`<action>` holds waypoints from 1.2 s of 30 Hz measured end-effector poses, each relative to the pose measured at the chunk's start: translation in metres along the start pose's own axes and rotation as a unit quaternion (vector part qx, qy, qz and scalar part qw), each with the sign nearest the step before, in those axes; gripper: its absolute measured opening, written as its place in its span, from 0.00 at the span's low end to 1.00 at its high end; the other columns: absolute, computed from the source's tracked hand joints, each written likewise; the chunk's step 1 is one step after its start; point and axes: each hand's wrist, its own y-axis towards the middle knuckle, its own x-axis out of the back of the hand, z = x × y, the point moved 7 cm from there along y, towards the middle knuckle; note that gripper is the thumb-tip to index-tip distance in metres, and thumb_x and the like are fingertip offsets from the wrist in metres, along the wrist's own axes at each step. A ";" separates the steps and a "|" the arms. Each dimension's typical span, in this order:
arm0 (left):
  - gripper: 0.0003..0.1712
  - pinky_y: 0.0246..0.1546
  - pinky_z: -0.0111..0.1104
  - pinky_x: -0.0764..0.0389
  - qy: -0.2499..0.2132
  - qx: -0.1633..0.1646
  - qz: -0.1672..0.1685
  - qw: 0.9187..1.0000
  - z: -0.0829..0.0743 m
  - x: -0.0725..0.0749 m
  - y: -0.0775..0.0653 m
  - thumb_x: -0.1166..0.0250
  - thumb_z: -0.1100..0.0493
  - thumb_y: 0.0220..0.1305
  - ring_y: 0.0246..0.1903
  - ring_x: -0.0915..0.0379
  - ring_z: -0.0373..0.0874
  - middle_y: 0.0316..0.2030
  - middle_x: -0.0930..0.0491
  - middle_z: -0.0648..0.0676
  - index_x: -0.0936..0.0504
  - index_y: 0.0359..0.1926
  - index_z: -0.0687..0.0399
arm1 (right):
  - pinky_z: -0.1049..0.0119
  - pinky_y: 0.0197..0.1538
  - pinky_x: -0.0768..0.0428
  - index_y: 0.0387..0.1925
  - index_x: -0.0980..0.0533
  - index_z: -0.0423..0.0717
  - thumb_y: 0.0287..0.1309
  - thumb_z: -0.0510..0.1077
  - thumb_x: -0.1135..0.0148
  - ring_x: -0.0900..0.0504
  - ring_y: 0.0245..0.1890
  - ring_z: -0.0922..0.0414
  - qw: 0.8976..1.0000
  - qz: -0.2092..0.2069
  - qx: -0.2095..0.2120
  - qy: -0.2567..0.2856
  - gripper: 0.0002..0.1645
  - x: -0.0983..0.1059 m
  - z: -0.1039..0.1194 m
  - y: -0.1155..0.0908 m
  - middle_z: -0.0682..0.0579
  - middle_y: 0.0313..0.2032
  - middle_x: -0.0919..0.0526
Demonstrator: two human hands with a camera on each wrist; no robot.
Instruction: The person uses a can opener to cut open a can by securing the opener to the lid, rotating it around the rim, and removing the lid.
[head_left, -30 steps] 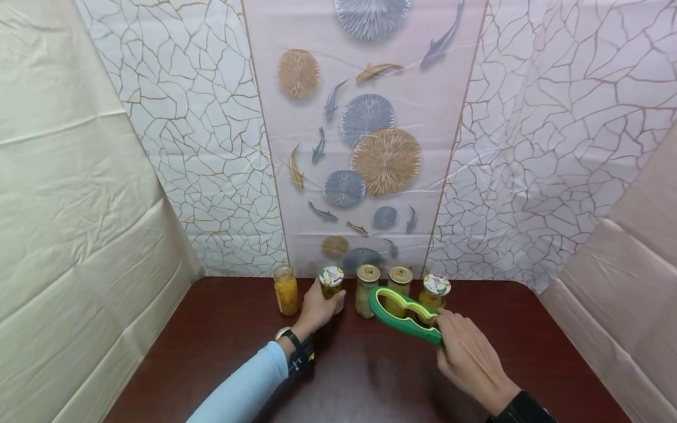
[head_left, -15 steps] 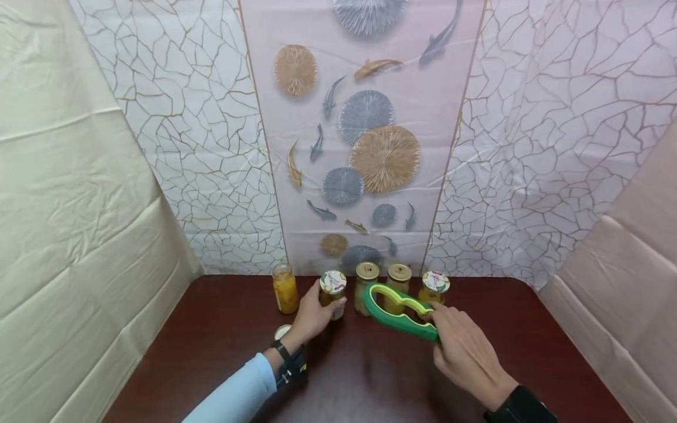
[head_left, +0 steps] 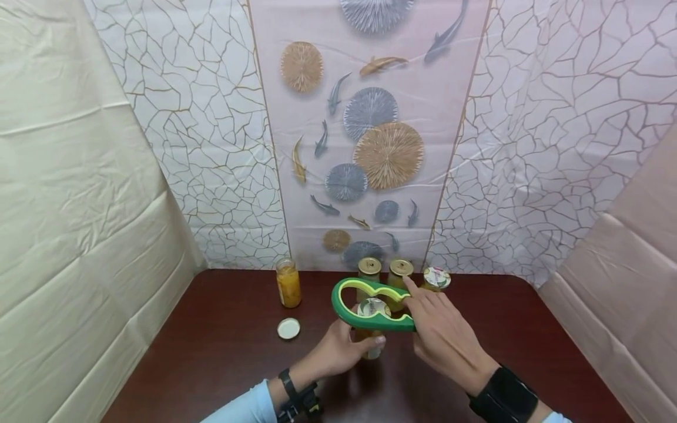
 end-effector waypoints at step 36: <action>0.36 0.53 0.46 0.22 0.071 -0.026 -0.004 0.997 -0.020 -0.001 -0.006 0.31 0.38 0.64 0.53 0.29 0.42 0.55 0.24 0.49 0.29 0.69 0.38 | 0.44 0.54 0.19 0.47 0.24 0.38 0.43 0.39 0.20 0.20 0.55 0.40 0.993 0.077 0.037 -0.077 0.29 -0.019 0.011 -0.002 0.31 0.67 0.27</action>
